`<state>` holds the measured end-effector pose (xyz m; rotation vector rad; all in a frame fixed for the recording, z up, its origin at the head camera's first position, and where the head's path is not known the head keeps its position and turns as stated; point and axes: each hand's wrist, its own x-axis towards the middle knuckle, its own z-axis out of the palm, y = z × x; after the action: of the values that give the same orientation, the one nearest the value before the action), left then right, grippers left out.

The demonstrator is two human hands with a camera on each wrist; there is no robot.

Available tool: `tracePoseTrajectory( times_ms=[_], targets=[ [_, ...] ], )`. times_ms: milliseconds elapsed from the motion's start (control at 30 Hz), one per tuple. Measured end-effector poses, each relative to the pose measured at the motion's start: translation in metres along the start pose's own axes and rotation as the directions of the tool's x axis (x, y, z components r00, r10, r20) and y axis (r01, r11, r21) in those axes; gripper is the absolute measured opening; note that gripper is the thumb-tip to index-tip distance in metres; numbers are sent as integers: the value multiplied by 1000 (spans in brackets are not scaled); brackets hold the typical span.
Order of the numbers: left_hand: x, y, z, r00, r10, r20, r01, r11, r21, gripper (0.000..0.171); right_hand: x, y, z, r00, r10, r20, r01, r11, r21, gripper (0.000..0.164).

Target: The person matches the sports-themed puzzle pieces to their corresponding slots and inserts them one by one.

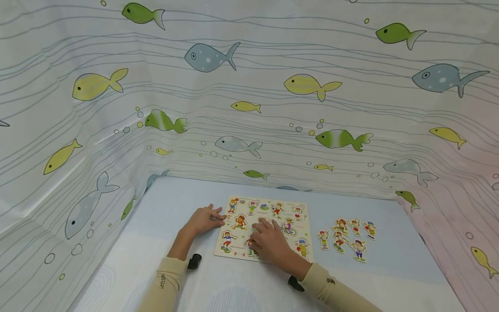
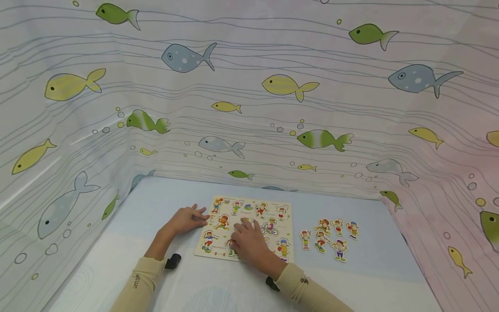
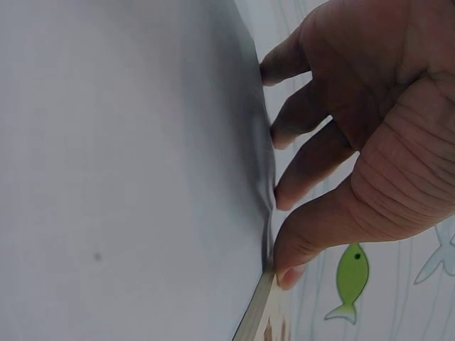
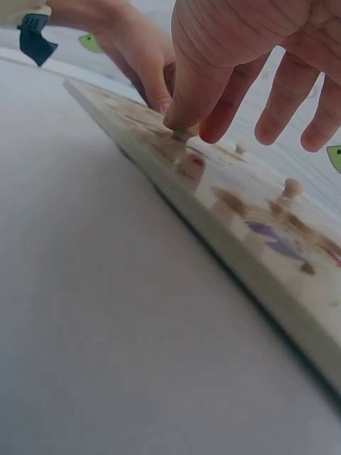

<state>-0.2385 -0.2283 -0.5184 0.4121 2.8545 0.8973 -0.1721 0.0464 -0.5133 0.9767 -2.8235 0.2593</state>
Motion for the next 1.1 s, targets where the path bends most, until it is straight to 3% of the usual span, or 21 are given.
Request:
tracePoseTrajectory(
  times_ms=[300, 1100],
  targets=[
    [-2, 3, 1, 1000, -5, -8, 6, 1000, 6, 28, -3, 12, -21, 999, 42, -25, -40, 997, 62, 22],
    [-2, 5, -3, 1000, -23, 10, 23, 1000, 7, 31, -32, 68, -48, 983, 146, -112, -143, 989, 32, 29]
  ],
)
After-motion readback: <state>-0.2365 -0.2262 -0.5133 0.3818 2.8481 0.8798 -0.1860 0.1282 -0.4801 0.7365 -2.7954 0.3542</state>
